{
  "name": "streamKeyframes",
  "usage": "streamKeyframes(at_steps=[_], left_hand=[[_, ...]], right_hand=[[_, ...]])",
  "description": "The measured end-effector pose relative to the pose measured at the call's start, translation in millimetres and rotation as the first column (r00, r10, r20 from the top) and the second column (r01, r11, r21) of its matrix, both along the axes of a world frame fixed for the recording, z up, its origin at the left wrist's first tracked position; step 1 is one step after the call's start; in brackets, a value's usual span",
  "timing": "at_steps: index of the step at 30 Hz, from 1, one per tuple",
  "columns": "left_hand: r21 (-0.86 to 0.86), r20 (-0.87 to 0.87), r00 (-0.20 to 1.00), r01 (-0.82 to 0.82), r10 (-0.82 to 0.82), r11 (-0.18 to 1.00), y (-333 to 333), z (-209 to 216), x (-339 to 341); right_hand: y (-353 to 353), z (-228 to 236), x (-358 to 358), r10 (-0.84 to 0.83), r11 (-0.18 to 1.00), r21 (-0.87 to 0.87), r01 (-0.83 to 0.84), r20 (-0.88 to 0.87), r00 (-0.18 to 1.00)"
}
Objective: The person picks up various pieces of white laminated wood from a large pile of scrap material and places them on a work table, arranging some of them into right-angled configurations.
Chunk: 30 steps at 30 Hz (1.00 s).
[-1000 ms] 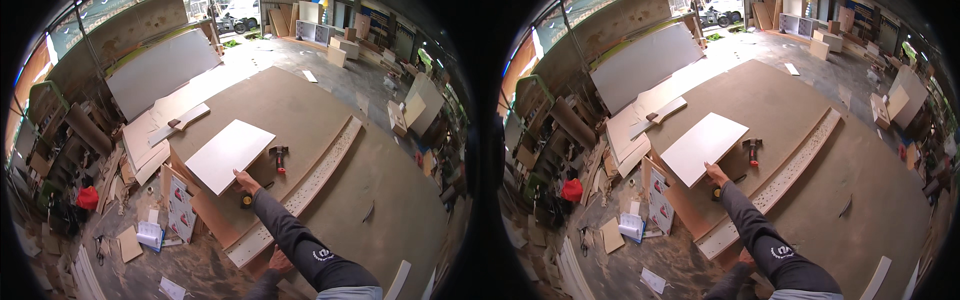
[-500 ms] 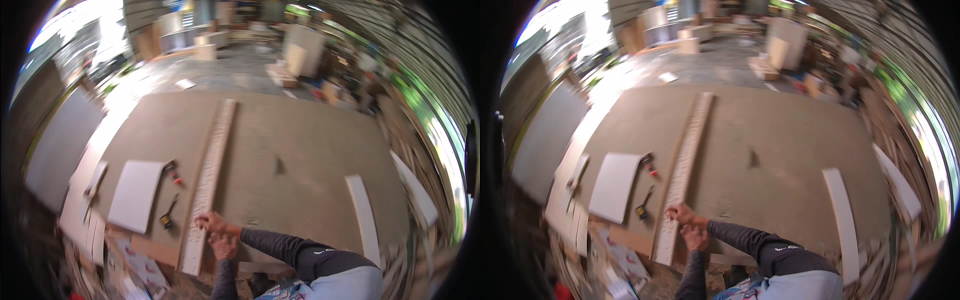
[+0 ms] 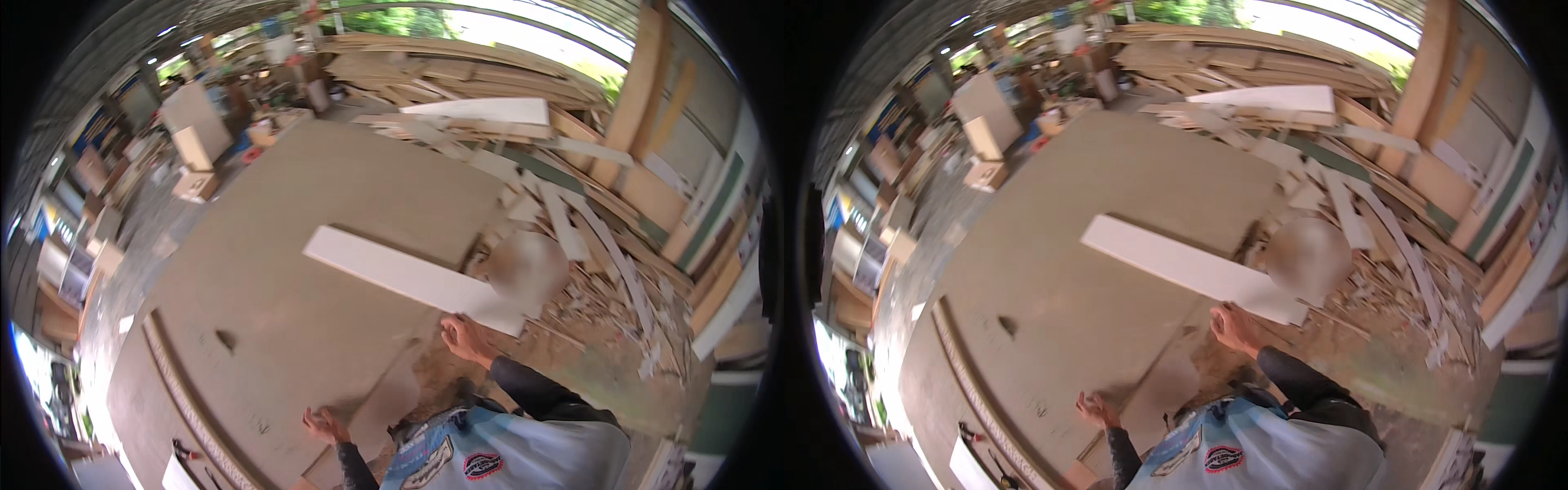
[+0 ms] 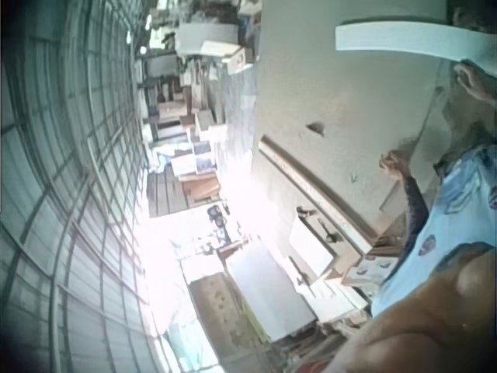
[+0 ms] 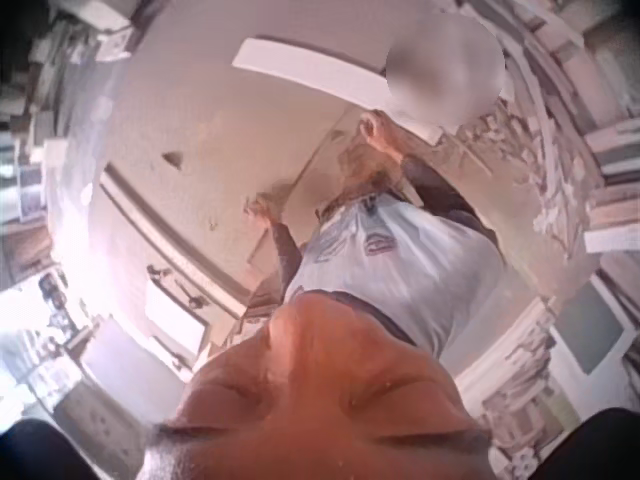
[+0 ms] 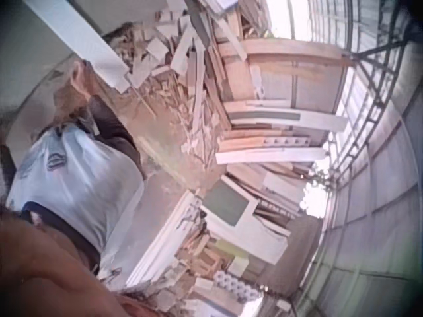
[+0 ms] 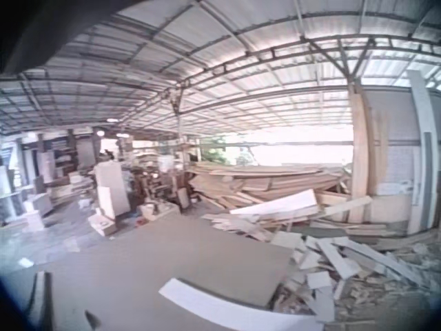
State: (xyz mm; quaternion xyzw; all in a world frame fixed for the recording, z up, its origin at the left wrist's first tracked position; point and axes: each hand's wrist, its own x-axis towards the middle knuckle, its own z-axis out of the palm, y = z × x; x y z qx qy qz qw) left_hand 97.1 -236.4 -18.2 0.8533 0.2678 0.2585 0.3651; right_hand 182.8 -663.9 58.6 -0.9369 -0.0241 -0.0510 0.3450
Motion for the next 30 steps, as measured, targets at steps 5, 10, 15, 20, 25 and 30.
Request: streamKeyframes(at_steps=[5,10,15,20,25,30], left_hand=[[-0.47,0.139,0.938,0.344,-0.317,0.813,-181.8,5.7,98.9],[-0.797,0.109,0.926,0.298,-0.36,0.526,-302.4,31.9,171.1],[-0.856,0.003,0.943,0.175,-0.334,0.486,-345.4,41.3,216.9],[-0.873,-0.019,0.957,0.125,-0.289,0.472,-357.9,29.5,248.4],[-0.915,0.054,0.957,0.162,-0.285,0.369,-418.0,33.5,294.8],[-0.924,0.162,0.843,0.312,-0.513,0.221,-499.8,43.9,355.4]], right_hand=[[-125.9,2.2,-23.6,-0.19,0.927,-0.318,0.197,0.053,0.98],[-178.1,4.4,-19.6,-0.101,0.958,-0.284,0.052,-0.158,0.982],[-167.9,-5.0,5.6,0.002,0.978,-0.204,-0.034,-0.159,0.987],[-189.5,-8.2,36.4,0.016,0.98,-0.193,-0.041,-0.131,0.991],[-246.8,0.3,88.1,-0.056,0.991,-0.13,0.04,-0.124,0.991],[-323.6,5.8,132.5,-0.215,0.954,-0.234,0.19,-0.086,0.973]])
